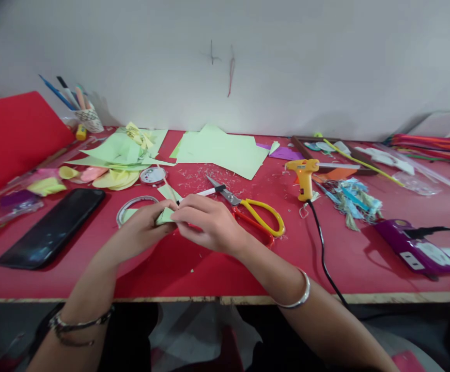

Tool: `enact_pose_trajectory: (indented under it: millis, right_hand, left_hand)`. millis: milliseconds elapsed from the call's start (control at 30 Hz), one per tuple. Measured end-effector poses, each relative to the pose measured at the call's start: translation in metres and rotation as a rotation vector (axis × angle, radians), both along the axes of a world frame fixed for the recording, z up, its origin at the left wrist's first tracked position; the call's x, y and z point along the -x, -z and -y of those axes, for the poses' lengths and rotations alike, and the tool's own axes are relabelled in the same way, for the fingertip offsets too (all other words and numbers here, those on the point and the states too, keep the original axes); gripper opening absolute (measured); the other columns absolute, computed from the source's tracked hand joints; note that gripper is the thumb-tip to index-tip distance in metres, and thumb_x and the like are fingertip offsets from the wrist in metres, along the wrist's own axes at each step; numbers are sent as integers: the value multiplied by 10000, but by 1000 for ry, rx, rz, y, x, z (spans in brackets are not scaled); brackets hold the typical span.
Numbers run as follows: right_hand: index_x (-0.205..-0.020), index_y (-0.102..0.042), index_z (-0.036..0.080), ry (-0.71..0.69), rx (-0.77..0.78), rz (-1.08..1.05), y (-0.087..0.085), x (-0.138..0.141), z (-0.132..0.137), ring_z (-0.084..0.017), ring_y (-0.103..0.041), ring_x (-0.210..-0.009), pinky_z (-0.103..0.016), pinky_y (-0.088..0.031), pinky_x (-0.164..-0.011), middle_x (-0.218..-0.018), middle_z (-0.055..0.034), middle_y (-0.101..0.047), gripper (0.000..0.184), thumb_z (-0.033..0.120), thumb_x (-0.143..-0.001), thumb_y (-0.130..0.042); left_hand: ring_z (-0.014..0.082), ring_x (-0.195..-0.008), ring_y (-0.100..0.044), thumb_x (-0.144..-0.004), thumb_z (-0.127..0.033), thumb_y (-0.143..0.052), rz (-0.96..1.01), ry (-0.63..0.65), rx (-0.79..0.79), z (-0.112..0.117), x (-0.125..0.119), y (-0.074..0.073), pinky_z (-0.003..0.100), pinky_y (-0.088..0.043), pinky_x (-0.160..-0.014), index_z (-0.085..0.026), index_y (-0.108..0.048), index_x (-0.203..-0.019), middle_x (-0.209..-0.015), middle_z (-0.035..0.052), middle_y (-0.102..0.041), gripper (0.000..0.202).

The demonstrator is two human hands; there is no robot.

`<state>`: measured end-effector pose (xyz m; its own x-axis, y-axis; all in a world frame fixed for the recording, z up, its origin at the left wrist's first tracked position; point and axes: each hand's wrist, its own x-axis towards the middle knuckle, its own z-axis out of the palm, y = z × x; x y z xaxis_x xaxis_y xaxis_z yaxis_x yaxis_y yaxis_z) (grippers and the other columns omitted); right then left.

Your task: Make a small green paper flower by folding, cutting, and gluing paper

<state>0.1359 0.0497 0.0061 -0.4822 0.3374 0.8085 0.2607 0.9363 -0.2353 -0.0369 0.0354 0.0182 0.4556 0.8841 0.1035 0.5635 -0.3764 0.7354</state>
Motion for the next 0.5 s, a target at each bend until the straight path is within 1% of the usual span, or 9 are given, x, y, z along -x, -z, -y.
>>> enact_pose_trajectory:
  millis: [167,267,433,500]
  right_hand:
    - [-813,-545,188,5,16,-21,0,1,0,-112,-557,-733,-230,-495,-635,-761,-26,-576,138,67,-757,-509]
    - [-797,-539,185,-8,43,-12,-1,1,0,-105,-544,-727,-223,-486,-634,-748,-21,-566,129,68,-757,-502]
    - [-814,-551,186,-59,137,68,-1,-2,-3,-111,-537,-754,-244,-478,-667,-786,-28,-567,119,99,-786,-475]
    - [-811,-554,181,-76,182,46,0,-3,-5,-112,-543,-737,-246,-477,-659,-775,-25,-573,118,94,-775,-484]
  left_hand:
    - [116,-647,-459,-764,-184,-424,5,-6,-27,1,0,1,222,-338,-590,-175,-460,-811,-713,-30,-505,59]
    - [114,-639,-461,-738,-157,-428,2,-10,-50,0,0,1,218,-334,-582,-177,-463,-811,-707,-32,-508,83]
    - [105,-615,-462,-713,-125,-457,-3,-12,-71,0,0,1,207,-320,-561,-177,-459,-797,-685,-44,-512,100]
    - [104,-617,-462,-720,-136,-471,-13,-19,-80,0,0,0,207,-317,-559,-175,-459,-780,-689,-42,-517,73]
